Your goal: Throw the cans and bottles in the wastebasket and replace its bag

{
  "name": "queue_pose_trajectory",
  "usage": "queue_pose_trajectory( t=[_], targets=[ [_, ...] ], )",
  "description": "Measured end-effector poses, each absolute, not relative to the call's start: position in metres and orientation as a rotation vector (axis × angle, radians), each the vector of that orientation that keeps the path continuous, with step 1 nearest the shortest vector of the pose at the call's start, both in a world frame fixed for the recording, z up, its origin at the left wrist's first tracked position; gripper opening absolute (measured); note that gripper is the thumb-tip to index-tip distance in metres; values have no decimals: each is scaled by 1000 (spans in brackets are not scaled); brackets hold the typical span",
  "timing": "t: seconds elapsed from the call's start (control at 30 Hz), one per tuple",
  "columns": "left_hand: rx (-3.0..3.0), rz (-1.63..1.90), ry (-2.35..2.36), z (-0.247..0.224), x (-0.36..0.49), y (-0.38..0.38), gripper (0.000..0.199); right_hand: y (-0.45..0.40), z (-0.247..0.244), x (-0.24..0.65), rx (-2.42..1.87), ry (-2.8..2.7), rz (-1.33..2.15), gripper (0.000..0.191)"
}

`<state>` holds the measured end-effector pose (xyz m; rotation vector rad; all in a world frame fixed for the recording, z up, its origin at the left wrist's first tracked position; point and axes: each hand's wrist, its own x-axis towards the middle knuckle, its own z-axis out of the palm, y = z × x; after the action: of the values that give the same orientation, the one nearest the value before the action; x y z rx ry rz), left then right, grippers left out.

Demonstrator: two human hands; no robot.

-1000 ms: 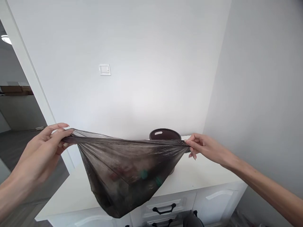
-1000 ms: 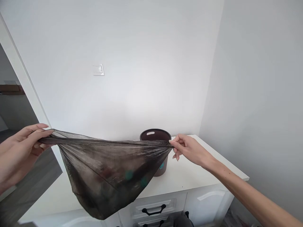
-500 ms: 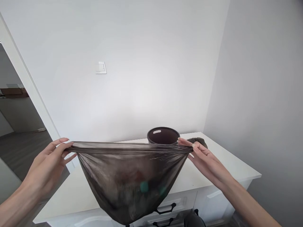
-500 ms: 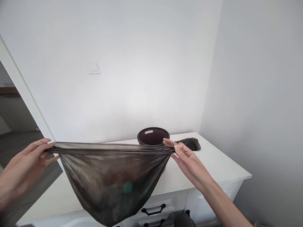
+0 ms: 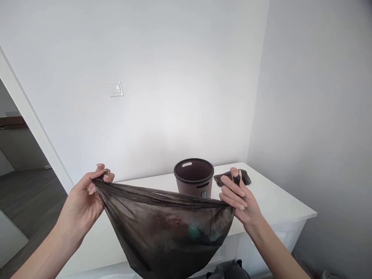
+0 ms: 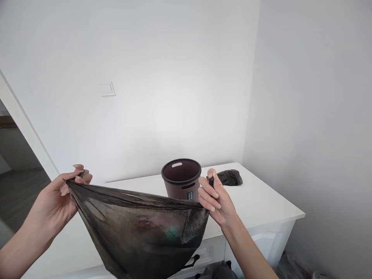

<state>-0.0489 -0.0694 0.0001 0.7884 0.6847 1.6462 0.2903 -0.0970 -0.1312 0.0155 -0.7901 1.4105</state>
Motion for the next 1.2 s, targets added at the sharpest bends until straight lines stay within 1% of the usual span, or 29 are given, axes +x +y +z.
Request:
queue_pose_trajectory(
  t=[0.13,0.2,0.3,0.47,0.53,0.6,0.67,0.73,0.8,0.83,0.87,0.9,0.93,0.97,1.03,1.07,1.13,1.2],
  targets=[
    [912,1534,773,-5,-28,-73,23,-115,-128,303,-197,-918,1349,18],
    [1019,1518,890,-8,-16,-75,27,-125,-121,305,-324,-971,1301,21],
    [1285,1343,984,-8,7,-83,30,-138,-103,295,-502,-1159,1240,24],
    [1765,950,940,-2,53,-107,14,-147,-75,249,-780,-1602,1014,18],
    [1826,888,899,-1,65,-114,10,-146,-74,230,-767,-1673,1029,21],
    [1790,930,884,-3,67,-118,9,-146,-79,216,-750,-1683,1127,29],
    [1695,1036,839,-11,60,-115,16,-145,-83,209,-777,-1634,1194,35],
    [1572,1205,750,-25,45,-108,36,-145,-84,208,-810,-1560,1208,36],
    [1487,1364,667,-44,29,-100,62,-144,-83,208,-783,-1504,1253,36],
    [1486,1373,655,-55,21,-96,71,-142,-81,208,-754,-1485,1290,37],
    [1520,1308,669,-65,16,-94,74,-140,-79,206,-723,-1472,1330,38],
    [1578,1183,701,-74,12,-93,70,-138,-77,204,-693,-1463,1371,39],
    [1640,1037,742,-83,11,-94,60,-136,-75,200,-665,-1453,1412,40],
    [1693,924,785,-90,11,-95,47,-134,-73,197,-644,-1440,1442,41],
    [1765,886,875,-102,16,-102,20,-131,-70,191,-624,-1409,1455,41],
    [1787,937,922,-106,18,-106,16,-130,-68,189,-631,-1390,1444,40],
    [1794,1054,1007,-114,23,-112,29,-129,-64,190,-674,-1362,1409,39],
    [1719,1164,1055,-119,25,-116,33,-130,-60,196,-726,-1337,1378,38]
  ],
)
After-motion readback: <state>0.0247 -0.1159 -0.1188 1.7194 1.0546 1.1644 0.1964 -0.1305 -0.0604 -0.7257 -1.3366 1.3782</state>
